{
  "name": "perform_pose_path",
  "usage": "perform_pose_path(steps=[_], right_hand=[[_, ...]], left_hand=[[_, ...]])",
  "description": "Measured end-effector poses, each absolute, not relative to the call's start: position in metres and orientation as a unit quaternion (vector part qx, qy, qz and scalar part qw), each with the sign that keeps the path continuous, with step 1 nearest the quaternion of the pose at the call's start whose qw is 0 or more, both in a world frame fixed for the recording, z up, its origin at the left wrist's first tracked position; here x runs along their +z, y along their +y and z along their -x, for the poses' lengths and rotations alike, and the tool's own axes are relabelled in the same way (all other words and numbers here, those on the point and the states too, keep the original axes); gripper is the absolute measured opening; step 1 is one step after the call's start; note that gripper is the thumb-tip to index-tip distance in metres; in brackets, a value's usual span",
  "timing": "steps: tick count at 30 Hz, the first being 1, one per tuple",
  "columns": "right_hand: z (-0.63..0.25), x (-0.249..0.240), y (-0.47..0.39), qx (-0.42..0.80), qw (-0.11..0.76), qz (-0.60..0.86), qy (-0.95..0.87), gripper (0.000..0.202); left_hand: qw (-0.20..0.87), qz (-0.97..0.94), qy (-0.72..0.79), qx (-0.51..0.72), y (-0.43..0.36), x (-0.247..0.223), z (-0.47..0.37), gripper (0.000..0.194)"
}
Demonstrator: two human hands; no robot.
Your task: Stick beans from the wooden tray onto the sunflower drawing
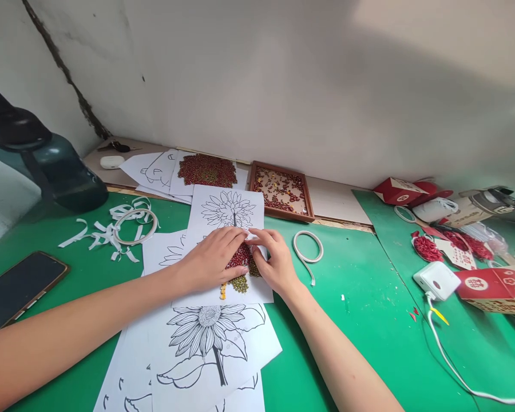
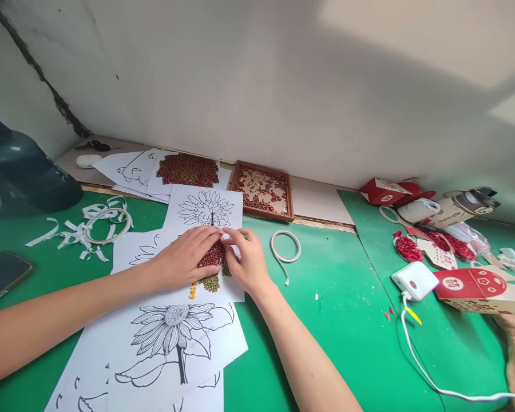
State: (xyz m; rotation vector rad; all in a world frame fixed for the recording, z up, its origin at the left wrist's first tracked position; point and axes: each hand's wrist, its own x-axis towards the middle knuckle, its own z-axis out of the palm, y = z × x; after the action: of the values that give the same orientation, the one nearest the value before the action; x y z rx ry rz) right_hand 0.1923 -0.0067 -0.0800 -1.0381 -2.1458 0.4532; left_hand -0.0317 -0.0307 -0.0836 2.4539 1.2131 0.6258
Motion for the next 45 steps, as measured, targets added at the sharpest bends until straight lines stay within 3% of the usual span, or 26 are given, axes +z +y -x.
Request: perform_pose_path(steps=[13,16,19,25,28,32,39,45], right_hand=[[-0.192,-0.08,-0.007,0.158,0.375,0.397,-0.823,0.069],[-0.194,-0.084,-0.008,0.109,0.437,0.415,-0.79,0.074],[-0.199,-0.086,-0.005,0.073,0.475,0.447,-0.755,0.08],[-0.231,-0.059,0.062,-0.014,0.496,0.564,-0.66,0.114],[-0.249,-0.046,0.121,0.004,0.49,0.633,-0.599,0.128],[-0.257,-0.05,0.172,0.054,0.472,0.681,-0.557,0.131],[-0.256,-0.051,0.183,0.097,0.396,0.667,-0.623,0.122],[-0.26,-0.051,0.182,0.132,0.36,0.671,-0.635,0.129]], left_hand=[[0.167,-0.859,0.439,0.205,-0.031,-0.082,0.032,0.063],[0.159,-0.865,0.435,0.194,-0.031,-0.082,0.032,0.056],[0.165,-0.862,0.441,0.19,-0.032,-0.083,0.032,0.066],[0.178,-0.856,0.456,0.168,-0.033,-0.082,0.031,0.065],[0.178,-0.855,0.463,0.151,-0.032,-0.08,0.031,0.059],[0.17,-0.857,0.464,0.148,-0.033,-0.08,0.032,0.059],[0.162,-0.858,0.465,0.147,-0.035,-0.081,0.032,0.063],[0.157,-0.861,0.463,0.141,-0.035,-0.081,0.032,0.068]])
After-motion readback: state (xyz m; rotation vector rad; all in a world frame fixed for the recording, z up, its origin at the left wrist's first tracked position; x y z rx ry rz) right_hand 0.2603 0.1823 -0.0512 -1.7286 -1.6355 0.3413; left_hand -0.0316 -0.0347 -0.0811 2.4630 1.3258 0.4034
